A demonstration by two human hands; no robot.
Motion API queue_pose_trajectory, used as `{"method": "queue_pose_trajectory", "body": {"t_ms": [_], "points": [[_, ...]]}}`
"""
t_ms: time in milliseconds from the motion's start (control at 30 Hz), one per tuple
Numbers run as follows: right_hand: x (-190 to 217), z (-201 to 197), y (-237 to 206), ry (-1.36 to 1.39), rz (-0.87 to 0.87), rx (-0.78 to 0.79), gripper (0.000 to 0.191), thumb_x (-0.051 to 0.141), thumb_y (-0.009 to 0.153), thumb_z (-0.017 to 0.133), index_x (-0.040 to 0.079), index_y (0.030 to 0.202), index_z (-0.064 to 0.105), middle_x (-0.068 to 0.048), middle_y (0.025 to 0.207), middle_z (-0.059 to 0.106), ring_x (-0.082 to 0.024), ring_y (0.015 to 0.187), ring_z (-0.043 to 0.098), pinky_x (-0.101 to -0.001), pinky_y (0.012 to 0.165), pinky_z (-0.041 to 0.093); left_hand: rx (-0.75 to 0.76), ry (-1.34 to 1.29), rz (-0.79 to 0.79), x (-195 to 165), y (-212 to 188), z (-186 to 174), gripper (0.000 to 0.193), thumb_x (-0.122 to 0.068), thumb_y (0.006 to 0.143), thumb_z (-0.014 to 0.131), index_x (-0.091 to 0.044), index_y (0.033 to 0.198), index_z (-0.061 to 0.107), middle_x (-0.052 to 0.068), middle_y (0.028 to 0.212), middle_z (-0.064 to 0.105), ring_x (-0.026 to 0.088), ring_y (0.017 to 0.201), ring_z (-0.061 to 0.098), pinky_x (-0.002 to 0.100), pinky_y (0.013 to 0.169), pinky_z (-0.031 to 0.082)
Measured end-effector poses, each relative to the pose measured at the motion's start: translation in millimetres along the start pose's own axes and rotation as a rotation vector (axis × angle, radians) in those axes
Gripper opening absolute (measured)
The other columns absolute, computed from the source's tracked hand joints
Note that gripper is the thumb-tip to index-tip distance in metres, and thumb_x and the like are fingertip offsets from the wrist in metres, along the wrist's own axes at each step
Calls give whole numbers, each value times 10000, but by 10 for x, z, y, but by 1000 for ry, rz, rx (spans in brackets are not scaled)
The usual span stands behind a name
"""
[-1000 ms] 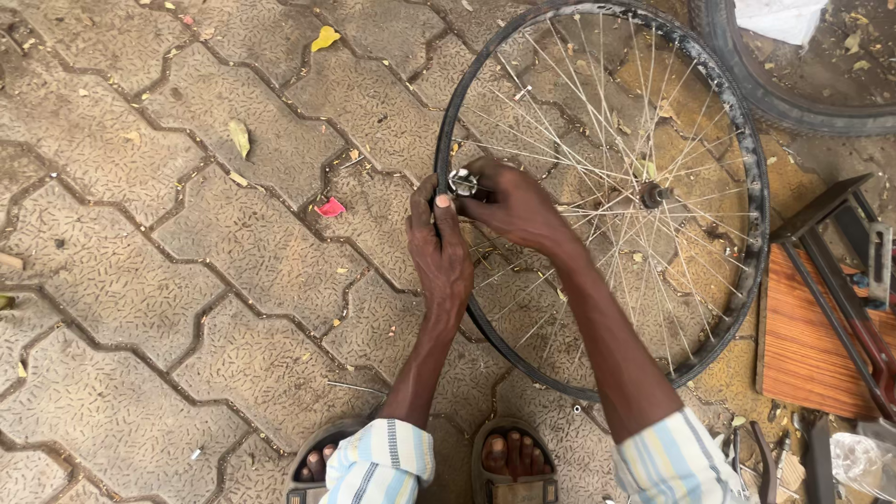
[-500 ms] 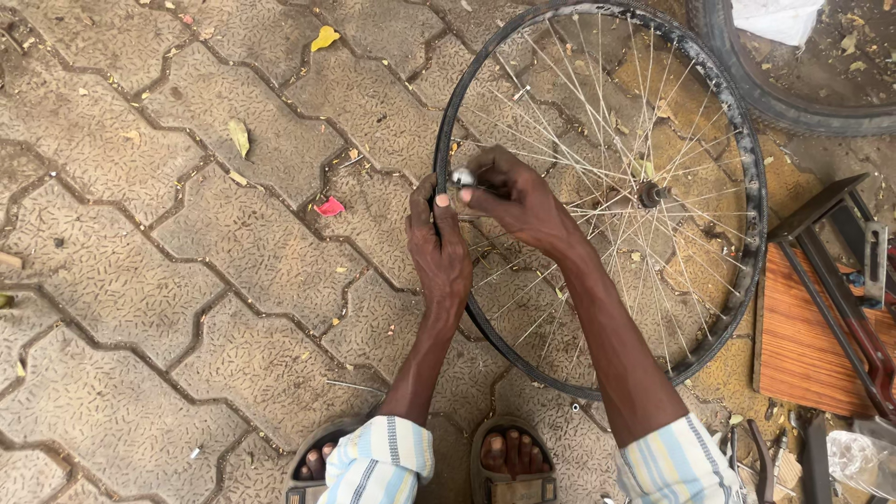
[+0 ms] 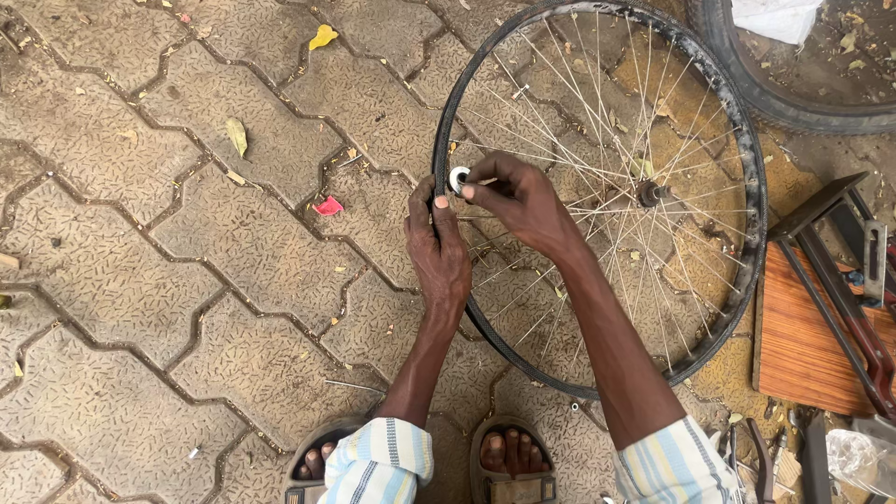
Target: The person works on a bicycle wheel lying on the paved ground, holding a small spoke wrench and turning spoke nipples at the rim to adjust spoke tension. They steady the rim with one hand while rotating the wrench with the other, working around the rim section by section.
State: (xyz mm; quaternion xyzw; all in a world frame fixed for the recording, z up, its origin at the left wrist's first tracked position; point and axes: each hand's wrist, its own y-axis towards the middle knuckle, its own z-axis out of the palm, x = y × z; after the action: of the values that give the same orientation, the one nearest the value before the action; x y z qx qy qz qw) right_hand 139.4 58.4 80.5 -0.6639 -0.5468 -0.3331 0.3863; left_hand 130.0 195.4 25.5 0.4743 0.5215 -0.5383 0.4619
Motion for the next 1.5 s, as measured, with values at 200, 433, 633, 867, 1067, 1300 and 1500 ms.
{"method": "queue_pose_trajectory", "body": {"t_ms": [200, 433, 633, 867, 1067, 1300, 1500], "points": [[60, 168, 159, -575, 185, 30, 245, 322, 1008, 677, 84, 1069, 685, -84, 868, 705, -238, 674, 656, -423, 610, 550, -21, 33, 94, -6, 3, -8, 466, -357, 1089, 430, -26, 1396, 548, 135, 1035, 613, 157, 824, 611, 376, 709, 542], [20, 21, 6, 87, -87, 42, 307, 289, 924, 736, 56, 1085, 618, -127, 930, 705, -193, 814, 715, -382, 714, 626, 4, 33, -8, 67, 14, 11, 470, -343, 1068, 425, -37, 1401, 552, 151, 948, 595, 164, 715, 562, 403, 601, 495], [49, 158, 136, -425, 104, 20, 249, 287, 934, 713, 77, 1064, 689, -118, 961, 775, -212, 780, 741, -383, 693, 615, -34, 80, 147, 149, 4, -1, 492, -391, 1117, 400, -27, 1416, 539, 181, 1059, 621, 177, 851, 636, 414, 708, 566], [12, 76, 62, -35, 126, -23, 265, 244, 960, 673, 64, 1153, 673, -122, 968, 779, -209, 771, 770, -398, 669, 642, -20, 69, 44, 111, -27, -1, 530, -417, 1076, 392, -46, 1432, 522, 196, 1062, 603, 187, 789, 640, 436, 684, 583], [-57, 74, 44, -39, -235, -25, 434, 201, 863, 815, 29, 1244, 698, -155, 1187, 726, -202, 917, 747, -416, 760, 637, -41, 77, 230, 149, -48, -22, 483, -392, 1155, 409, -19, 1437, 531, 161, 1073, 612, 169, 906, 629, 411, 733, 562], [-163, 91, -11, -283, 97, -1, 308, 276, 927, 675, 127, 1173, 781, -89, 938, 814, -160, 591, 555, -353, 509, 428, 15, 42, -7, 230, -12, -32, 397, -350, 1107, 420, -59, 1350, 535, 92, 842, 560, 153, 649, 492, 367, 525, 460], [-187, 110, -181, -88, -289, -275, 343, 206, 939, 686, 88, 1262, 698, -103, 1133, 737, -166, 936, 741, -377, 832, 650, 59, -71, 203, 160, 141, -76, 451, -331, 1112, 471, -69, 1478, 504, 83, 1143, 665, 117, 911, 607, 352, 721, 546]]}}
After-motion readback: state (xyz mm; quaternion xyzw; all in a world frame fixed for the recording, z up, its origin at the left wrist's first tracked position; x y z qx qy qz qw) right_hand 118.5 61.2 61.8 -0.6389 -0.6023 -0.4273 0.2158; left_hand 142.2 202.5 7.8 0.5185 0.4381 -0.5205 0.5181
